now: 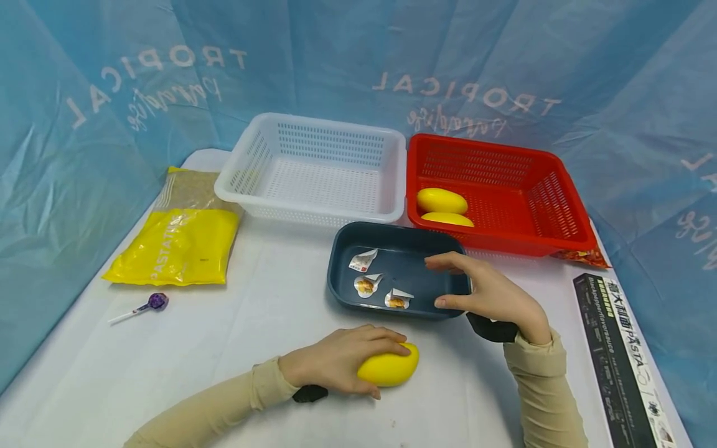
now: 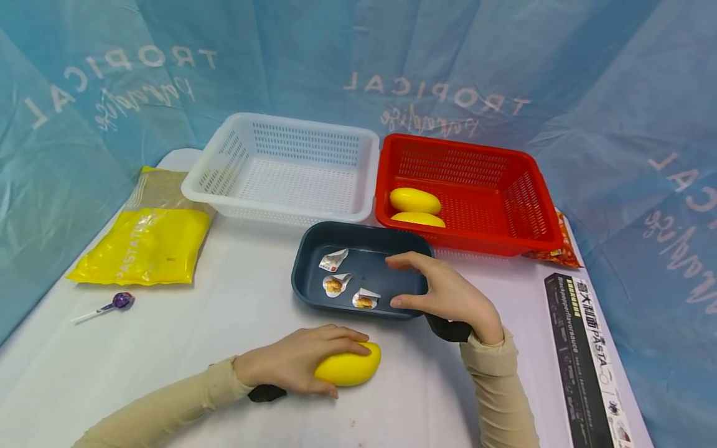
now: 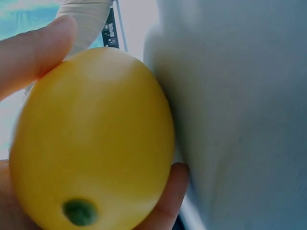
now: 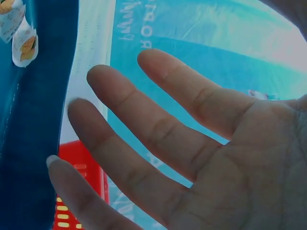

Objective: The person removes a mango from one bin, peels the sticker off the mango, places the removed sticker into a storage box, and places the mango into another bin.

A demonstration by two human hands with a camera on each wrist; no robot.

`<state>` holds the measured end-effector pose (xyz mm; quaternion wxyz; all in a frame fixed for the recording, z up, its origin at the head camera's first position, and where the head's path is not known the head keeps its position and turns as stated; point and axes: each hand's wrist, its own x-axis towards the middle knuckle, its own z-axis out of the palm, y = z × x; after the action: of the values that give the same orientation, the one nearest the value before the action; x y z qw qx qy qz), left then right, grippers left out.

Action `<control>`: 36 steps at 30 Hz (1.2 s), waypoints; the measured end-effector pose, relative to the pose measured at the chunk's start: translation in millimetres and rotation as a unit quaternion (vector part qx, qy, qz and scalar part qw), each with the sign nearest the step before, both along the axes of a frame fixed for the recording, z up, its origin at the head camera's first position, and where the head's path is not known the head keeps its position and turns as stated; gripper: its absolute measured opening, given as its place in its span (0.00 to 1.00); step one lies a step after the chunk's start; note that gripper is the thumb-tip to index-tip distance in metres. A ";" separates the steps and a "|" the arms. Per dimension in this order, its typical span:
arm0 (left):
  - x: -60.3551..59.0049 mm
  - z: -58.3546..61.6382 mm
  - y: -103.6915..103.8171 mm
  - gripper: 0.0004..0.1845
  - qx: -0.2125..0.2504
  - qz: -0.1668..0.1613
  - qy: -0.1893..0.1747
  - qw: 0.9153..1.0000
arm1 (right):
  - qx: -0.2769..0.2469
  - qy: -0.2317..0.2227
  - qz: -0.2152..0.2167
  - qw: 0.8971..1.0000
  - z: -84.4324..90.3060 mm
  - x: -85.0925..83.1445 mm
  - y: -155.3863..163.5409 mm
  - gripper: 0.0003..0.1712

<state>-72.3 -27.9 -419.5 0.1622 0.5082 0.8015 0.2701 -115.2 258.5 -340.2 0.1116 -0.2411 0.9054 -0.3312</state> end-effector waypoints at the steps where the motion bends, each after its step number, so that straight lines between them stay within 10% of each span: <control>1: 0.3 -0.1 0.1 0.38 0.002 -0.001 0.001 1.000 | -0.001 0.004 0.000 1.000 -0.5 -0.9 1.2 0.38; 20: -21.5 46.6 41.9 0.35 0.084 -0.083 0.031 0.993 | 0.015 0.011 -0.070 0.997 -3.2 -3.7 22.3 0.35; 36: -68.8 90.8 101.5 0.38 0.142 -0.059 -0.029 0.988 | -0.055 0.066 -0.134 0.987 -13.9 -16.5 46.6 0.44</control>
<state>-141.1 73.6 -328.6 0.1269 0.5648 0.7184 0.3857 -131.7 305.1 -354.1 -0.0069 -0.1443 0.9155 -0.3755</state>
